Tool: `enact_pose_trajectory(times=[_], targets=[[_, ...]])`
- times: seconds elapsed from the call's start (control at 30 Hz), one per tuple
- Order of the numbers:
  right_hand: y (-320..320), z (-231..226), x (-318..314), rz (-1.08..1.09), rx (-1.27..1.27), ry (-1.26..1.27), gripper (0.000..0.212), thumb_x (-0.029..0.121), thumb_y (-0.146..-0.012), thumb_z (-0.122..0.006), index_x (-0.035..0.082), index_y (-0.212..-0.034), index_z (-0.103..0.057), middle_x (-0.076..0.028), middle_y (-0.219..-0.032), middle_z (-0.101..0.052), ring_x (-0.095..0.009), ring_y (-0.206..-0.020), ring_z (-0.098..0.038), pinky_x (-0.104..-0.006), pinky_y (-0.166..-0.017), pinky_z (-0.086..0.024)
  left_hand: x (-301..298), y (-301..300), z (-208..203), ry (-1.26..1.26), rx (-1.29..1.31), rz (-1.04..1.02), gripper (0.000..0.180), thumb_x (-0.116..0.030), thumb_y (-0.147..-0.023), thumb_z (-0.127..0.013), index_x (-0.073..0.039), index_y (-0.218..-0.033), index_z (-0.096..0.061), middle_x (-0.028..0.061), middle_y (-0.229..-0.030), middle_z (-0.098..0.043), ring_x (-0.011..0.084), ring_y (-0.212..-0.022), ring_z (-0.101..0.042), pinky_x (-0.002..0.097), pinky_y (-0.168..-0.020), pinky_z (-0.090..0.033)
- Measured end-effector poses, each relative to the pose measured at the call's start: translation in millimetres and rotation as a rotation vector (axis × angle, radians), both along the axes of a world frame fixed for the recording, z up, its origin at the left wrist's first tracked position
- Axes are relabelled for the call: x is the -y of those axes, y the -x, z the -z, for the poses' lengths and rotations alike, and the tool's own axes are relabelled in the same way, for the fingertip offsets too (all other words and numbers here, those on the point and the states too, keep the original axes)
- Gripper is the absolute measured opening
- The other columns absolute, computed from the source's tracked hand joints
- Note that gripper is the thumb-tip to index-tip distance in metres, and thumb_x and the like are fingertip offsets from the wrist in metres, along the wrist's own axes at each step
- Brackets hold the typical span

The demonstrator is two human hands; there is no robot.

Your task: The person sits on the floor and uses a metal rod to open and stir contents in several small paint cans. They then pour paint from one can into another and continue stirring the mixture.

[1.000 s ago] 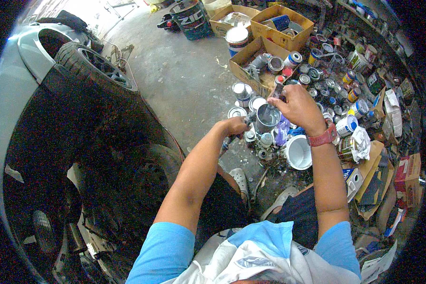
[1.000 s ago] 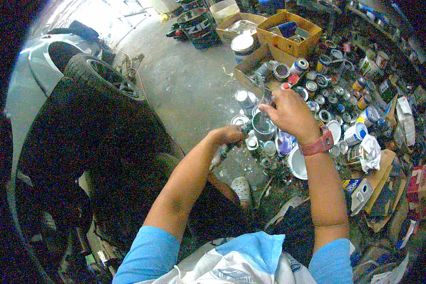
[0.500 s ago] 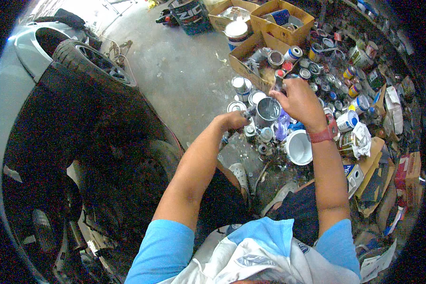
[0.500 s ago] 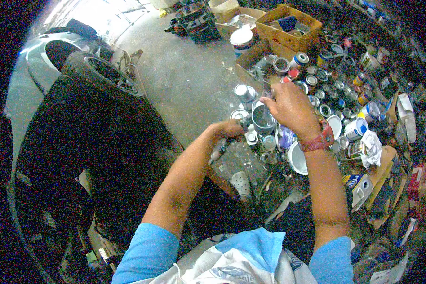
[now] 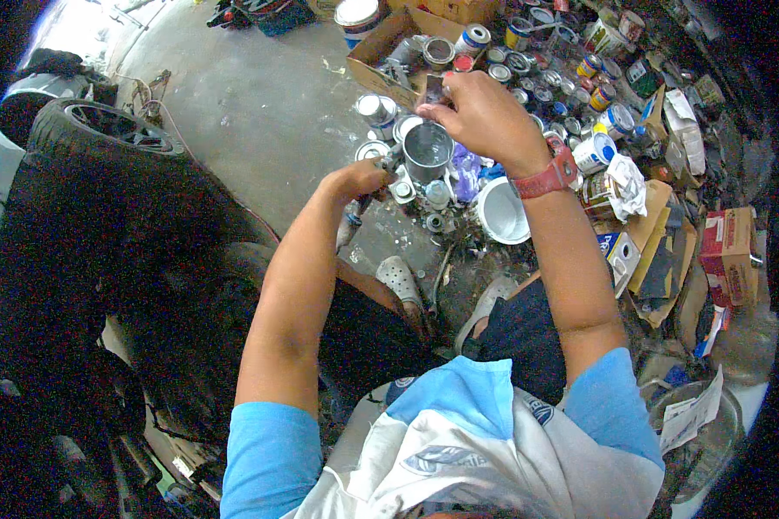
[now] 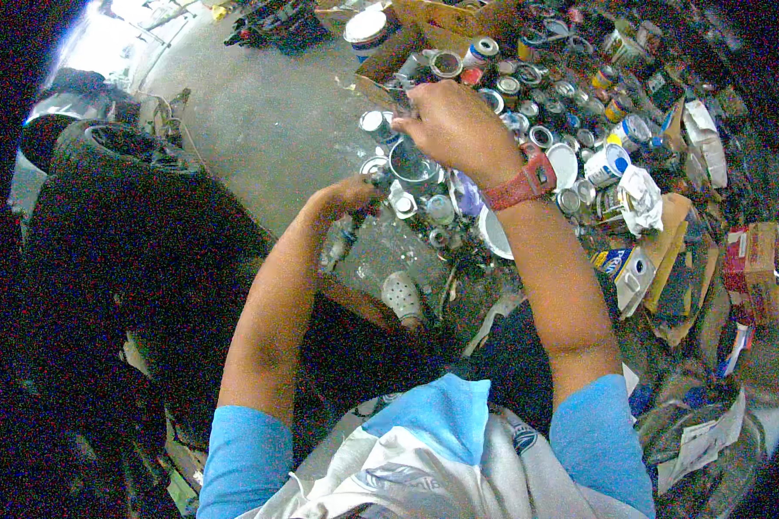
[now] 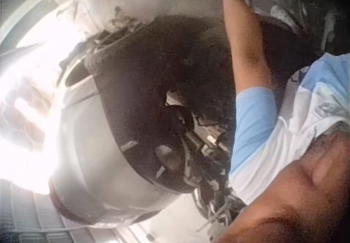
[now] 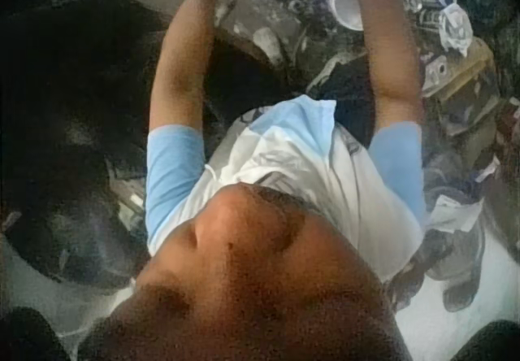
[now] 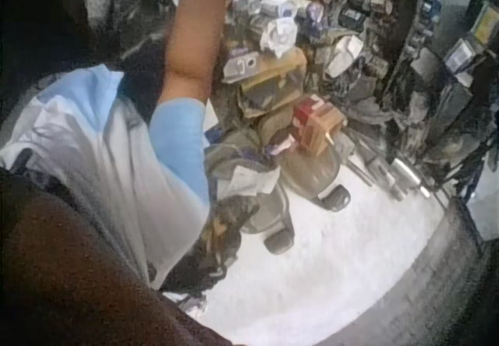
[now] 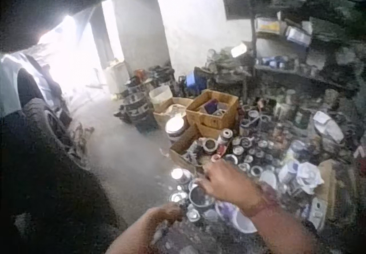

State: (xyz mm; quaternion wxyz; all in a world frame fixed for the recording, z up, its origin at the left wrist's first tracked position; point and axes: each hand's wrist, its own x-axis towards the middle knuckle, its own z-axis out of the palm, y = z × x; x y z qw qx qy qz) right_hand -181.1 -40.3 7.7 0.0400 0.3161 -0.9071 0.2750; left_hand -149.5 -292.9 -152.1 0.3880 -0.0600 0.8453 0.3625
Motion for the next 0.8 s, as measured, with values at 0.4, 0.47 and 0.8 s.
enact_pose_trajectory(times=[0.4,0.47,0.8], targets=[[1,10,3,-0.036,-0.103,0.075,0.038,0.035,-0.088,-0.078,-0.002,-0.082,-0.070,-0.024,-0.080,-0.070,-0.043,-0.080,-0.070,-0.0516,-0.074,-0.054,6,3,16,-0.034,0.001,-0.017,0.037,-0.037,-0.098,-0.063,-0.006,-0.119,-0.064,0.0088,-0.088,-0.071,0.0218,-0.073,-0.065,0.0419,-0.063,-0.051],[1,10,3,-0.041,-0.075,0.070,0.037,0.034,-0.088,-0.078,-0.001,-0.084,-0.070,-0.024,-0.081,-0.071,-0.044,-0.081,-0.070,-0.0523,-0.075,-0.055,6,2,15,-0.027,-0.006,-0.023,0.037,-0.037,-0.098,-0.063,-0.006,-0.119,-0.064,0.0083,-0.087,-0.070,0.0215,-0.072,-0.065,0.0413,-0.062,-0.050],[0,12,4,-0.032,-0.134,0.069,0.040,0.036,-0.087,-0.079,-0.002,-0.082,-0.070,-0.023,-0.079,-0.070,-0.043,-0.080,-0.070,-0.0512,-0.074,-0.054,-1,-1,0,-0.044,0.049,-0.075,0.037,-0.037,-0.099,-0.065,-0.009,-0.122,-0.061,0.0061,-0.086,-0.067,0.0177,-0.070,-0.064,0.0385,-0.060,-0.049]])
